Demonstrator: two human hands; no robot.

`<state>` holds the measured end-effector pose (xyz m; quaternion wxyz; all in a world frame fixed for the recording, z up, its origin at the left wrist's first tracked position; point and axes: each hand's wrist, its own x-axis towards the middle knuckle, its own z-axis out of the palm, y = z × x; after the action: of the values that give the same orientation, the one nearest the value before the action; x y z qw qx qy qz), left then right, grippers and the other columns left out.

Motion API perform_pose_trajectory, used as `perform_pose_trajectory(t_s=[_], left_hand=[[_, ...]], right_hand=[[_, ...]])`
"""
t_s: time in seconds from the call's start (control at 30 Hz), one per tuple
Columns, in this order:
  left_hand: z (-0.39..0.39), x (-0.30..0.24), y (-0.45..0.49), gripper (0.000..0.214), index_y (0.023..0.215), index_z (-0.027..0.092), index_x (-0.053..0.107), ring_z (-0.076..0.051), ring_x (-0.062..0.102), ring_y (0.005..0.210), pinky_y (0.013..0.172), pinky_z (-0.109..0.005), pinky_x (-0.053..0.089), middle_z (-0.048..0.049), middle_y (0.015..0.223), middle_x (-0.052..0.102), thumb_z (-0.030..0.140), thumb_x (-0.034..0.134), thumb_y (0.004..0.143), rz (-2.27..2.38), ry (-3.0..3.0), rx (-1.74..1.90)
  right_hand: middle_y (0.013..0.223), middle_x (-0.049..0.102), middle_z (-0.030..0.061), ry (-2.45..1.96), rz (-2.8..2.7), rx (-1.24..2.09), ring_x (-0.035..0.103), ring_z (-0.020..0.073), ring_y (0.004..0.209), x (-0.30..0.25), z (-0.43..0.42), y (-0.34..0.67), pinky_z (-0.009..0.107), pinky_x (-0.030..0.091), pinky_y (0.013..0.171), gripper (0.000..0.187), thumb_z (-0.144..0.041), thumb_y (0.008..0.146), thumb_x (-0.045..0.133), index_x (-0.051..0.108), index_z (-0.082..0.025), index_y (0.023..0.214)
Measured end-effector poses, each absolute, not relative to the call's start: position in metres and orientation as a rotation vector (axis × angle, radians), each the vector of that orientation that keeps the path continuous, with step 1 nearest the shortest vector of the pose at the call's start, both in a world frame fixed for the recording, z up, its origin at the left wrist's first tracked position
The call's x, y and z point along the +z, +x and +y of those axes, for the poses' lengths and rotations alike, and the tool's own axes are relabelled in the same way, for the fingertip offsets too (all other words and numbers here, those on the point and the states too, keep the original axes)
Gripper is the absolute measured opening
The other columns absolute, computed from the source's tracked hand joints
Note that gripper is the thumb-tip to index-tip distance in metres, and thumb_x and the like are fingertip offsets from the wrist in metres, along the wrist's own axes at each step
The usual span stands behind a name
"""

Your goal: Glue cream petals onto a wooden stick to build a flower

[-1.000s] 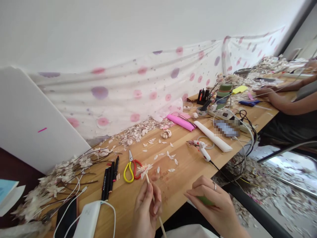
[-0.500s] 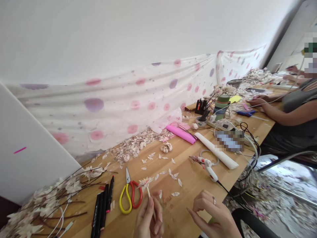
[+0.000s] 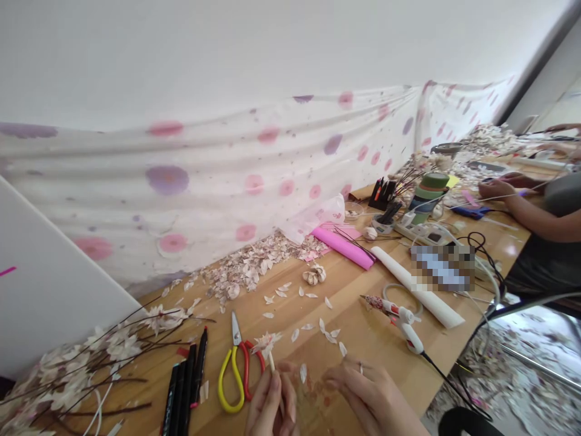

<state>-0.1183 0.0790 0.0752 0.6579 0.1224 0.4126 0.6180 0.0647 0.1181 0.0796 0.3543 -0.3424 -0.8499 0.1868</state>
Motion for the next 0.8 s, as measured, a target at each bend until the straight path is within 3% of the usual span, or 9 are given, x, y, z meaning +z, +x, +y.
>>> perform_pose_trajectory(t_s=[0.07, 0.17, 0.23, 0.37, 0.5, 0.6, 0.7, 0.8], left_hand=[[0.08, 0.077, -0.119, 0.041, 0.083, 0.021, 0.078, 0.001, 0.027, 0.031, 0.033, -0.013, 0.02, 0.0061, 0.047, 0.056, 0.053, 0.089, 0.06, 0.95, 0.258, 1.42], [0.082, 0.076, -0.122, 0.039, 0.085, 0.02, 0.078, 0.002, 0.026, 0.032, 0.033, -0.012, 0.019, 0.0066, 0.049, 0.054, 0.05, 0.088, 0.064, 0.99, 0.251, 1.454], [0.084, 0.074, -0.126, 0.037, 0.086, 0.019, 0.078, 0.002, 0.026, 0.033, 0.034, -0.011, 0.02, 0.0067, 0.05, 0.054, 0.049, 0.087, 0.066, 1.002, 0.256, 1.479], [0.09, 0.072, -0.136, 0.033, 0.087, 0.018, 0.077, 0.0, 0.027, 0.035, 0.036, -0.012, 0.022, 0.0066, 0.05, 0.052, 0.045, 0.086, 0.07, 1.006, 0.263, 1.542], [0.095, 0.076, -0.137, 0.029, 0.087, 0.019, 0.076, -0.001, 0.027, 0.038, 0.038, -0.014, 0.024, 0.007, 0.052, 0.049, 0.044, 0.083, 0.074, 1.015, 0.263, 1.621], [0.096, 0.08, -0.123, 0.029, 0.087, 0.02, 0.077, -0.001, 0.026, 0.04, 0.04, -0.014, 0.024, 0.0076, 0.051, 0.047, 0.046, 0.082, 0.074, 1.035, 0.268, 1.608], [0.098, 0.086, -0.097, 0.029, 0.081, 0.019, 0.078, -0.001, 0.025, 0.04, 0.04, -0.015, 0.022, 0.0078, 0.048, 0.045, 0.044, 0.087, 0.068, 1.067, 0.29, 1.497], [0.105, 0.093, -0.07, 0.033, 0.076, 0.016, 0.079, -0.001, 0.03, 0.041, 0.042, -0.015, 0.023, 0.0055, 0.048, 0.049, 0.042, 0.092, 0.059, 1.099, 0.331, 1.398]], right_hand=[[0.059, 0.059, -0.001, -0.958, -2.165, 0.469, 0.058, 0.012, 0.052, 0.078, 0.118, 0.064, 0.021, 0.043, 0.053, 0.036, -0.024, 0.106, 0.034, 0.05, -0.022, 0.074], [0.055, 0.055, -0.0045, -0.985, -2.072, 0.422, 0.054, 0.0094, 0.047, 0.074, 0.122, 0.065, 0.019, 0.039, 0.048, 0.036, -0.036, 0.102, 0.051, 0.043, -0.022, 0.069], [0.058, 0.056, -0.0049, -0.965, -2.036, 0.38, 0.054, 0.0089, 0.049, 0.072, 0.126, 0.068, 0.019, 0.04, 0.049, 0.027, -0.028, 0.097, 0.058, 0.046, -0.022, 0.073], [0.064, 0.06, -0.003, -0.949, -2.012, 0.39, 0.059, 0.0105, 0.055, 0.067, 0.13, 0.082, 0.02, 0.045, 0.055, 0.014, -0.01, 0.092, 0.053, 0.056, -0.023, 0.087], [0.071, 0.071, 0.0008, -1.061, -1.824, 0.565, 0.065, 0.0138, 0.06, 0.058, 0.131, 0.103, 0.023, 0.05, 0.059, 0.015, -0.018, 0.093, 0.059, 0.068, -0.025, 0.101], [0.074, 0.075, 0.0044, -1.064, -1.543, 0.962, 0.064, 0.015, 0.058, 0.056, 0.134, 0.111, 0.023, 0.051, 0.055, 0.013, -0.029, 0.09, 0.068, 0.077, -0.025, 0.098], [0.061, 0.069, 0.0035, -1.003, -1.198, 1.34, 0.053, 0.0117, 0.046, 0.062, 0.14, 0.106, 0.023, 0.044, 0.044, 0.022, -0.043, 0.085, 0.074, 0.08, -0.022, 0.088], [0.044, 0.05, -0.0053, -0.963, -0.987, 1.608, 0.027, 0.0046, 0.033, 0.073, 0.144, 0.092, 0.018, 0.027, 0.036, 0.039, -0.054, 0.091, 0.063, 0.077, -0.021, 0.107]])
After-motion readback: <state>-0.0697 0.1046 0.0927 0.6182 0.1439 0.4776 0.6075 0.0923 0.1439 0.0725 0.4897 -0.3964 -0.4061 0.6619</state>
